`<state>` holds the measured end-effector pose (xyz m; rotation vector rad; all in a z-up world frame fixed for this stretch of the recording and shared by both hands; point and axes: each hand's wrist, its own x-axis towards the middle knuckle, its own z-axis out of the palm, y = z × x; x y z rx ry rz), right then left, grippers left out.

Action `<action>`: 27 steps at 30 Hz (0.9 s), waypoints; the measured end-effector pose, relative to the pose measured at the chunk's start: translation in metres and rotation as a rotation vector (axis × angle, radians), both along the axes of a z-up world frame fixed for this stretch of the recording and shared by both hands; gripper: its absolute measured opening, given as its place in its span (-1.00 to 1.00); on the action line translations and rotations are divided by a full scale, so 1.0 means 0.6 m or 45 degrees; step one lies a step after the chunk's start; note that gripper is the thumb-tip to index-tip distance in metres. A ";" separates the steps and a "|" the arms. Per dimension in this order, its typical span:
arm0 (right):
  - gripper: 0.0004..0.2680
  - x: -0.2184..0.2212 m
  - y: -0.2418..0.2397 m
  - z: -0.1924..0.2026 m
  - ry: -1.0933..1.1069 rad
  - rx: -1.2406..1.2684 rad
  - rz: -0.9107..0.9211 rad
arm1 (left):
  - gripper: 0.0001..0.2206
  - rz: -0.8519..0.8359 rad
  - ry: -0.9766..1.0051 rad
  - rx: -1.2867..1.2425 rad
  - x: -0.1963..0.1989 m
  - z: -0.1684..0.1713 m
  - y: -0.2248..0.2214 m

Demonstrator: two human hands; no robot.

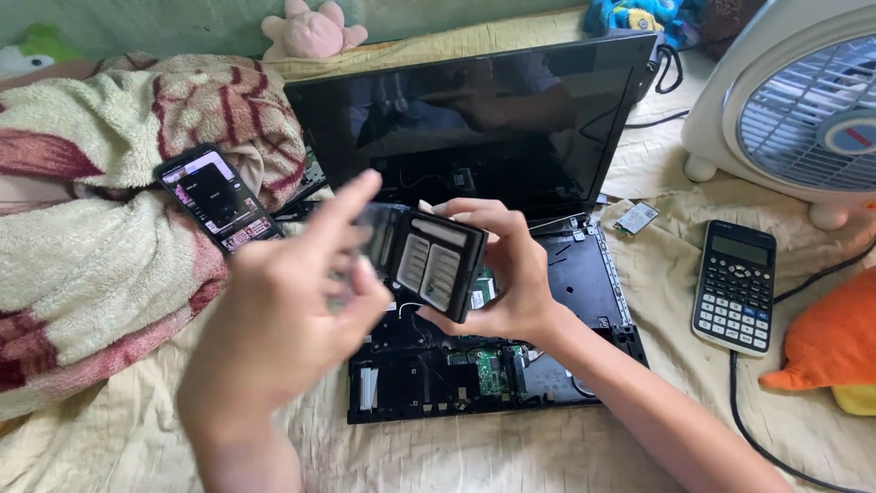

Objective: Disassembling a laptop to access internal components, including removing the keyboard and bezel.

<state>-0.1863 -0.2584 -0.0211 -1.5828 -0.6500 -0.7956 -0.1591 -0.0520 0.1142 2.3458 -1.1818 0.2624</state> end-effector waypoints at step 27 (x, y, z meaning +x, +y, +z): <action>-0.36 -0.025 -0.080 0.082 0.153 -0.144 -0.279 | -0.69 -0.024 0.981 -1.353 0.105 -0.010 0.054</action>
